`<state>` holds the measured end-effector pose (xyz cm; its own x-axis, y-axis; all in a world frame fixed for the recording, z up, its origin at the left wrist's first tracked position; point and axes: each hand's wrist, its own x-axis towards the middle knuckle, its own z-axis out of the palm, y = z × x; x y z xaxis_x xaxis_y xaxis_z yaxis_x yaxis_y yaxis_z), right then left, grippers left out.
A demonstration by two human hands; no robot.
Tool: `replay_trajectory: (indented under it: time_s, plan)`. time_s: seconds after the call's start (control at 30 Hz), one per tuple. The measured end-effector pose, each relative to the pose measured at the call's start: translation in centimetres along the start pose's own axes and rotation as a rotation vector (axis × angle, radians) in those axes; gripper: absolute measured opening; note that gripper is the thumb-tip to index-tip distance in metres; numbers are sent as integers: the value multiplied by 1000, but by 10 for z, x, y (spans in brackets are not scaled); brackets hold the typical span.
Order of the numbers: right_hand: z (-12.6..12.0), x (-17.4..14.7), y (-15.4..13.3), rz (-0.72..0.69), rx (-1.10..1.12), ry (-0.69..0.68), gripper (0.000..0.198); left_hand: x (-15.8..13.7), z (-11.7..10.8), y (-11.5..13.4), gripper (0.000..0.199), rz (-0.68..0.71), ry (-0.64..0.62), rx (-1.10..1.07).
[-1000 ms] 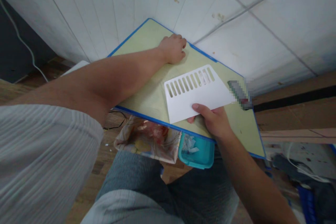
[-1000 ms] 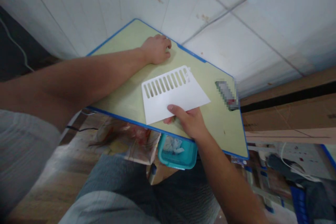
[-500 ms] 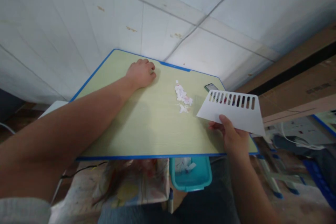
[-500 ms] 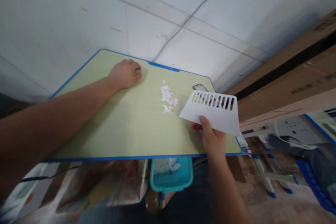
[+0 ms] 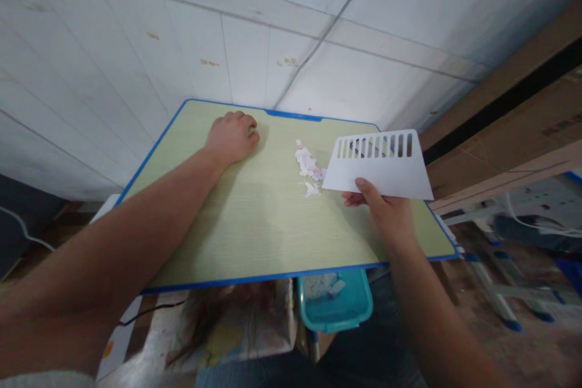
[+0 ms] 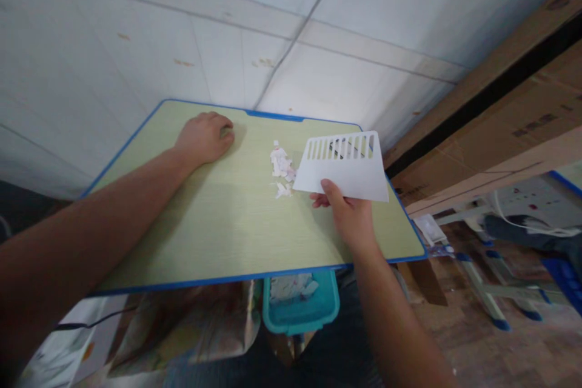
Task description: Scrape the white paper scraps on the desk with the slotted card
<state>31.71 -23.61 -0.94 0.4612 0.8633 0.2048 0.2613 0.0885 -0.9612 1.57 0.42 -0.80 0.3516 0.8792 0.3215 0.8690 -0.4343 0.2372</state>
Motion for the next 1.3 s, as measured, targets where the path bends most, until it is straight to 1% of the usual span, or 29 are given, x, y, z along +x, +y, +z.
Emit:
replay_trajectory:
  time_s: [0.13, 0.27, 0.37, 0.47, 0.57, 0.67, 0.77, 0.83, 0.93, 1.03, 1.13, 1.17, 1.23, 1.3]
  plan:
    - [4, 3, 9, 22, -11, -4, 50, -9, -17, 3, 47, 6, -29, 88]
    - [-2, -7, 18, 19, -40, 62, 50, -23, -28, 7, 52, -96, -118, 130]
    - [-6, -20, 23, -1, -110, 102, 46, -35, -23, 10, 56, -133, -138, 83]
    - [-7, -37, 27, -19, -159, 125, 45, -42, -15, 12, 58, -81, -137, 62]
    - [-6, -55, 33, -24, -224, 149, 48, -42, -8, 11, 59, -40, -113, 51]
    - [-6, -67, 39, -67, -319, 182, 45, -38, -4, 8, 57, -50, -87, 41]
    - [-5, -68, 41, -126, -352, 129, 43, -37, -1, 5, 55, -51, -64, 26]
    - [-3, -64, 38, -142, -346, 99, 46, -38, 1, 2, 54, -52, -47, 19]
    - [1, -53, 31, -118, -358, 58, 56, -41, 4, -4, 56, -54, -36, 15]
    - [5, -45, 27, -72, -387, -19, 61, -48, 7, -15, 60, -33, -32, -5]
    - [5, -49, 26, -33, -358, -52, 55, -59, 6, -23, 60, -22, -36, -61]
    - [5, -53, 24, -10, -338, -89, 50, -63, 5, -25, 59, -19, -34, -87]
    - [3, -60, 20, 8, -305, -107, 42, -70, 1, -25, 54, -25, -20, -136]
    - [3, -64, 15, 14, -269, -98, 40, -75, -3, -23, 49, -39, 2, -171]
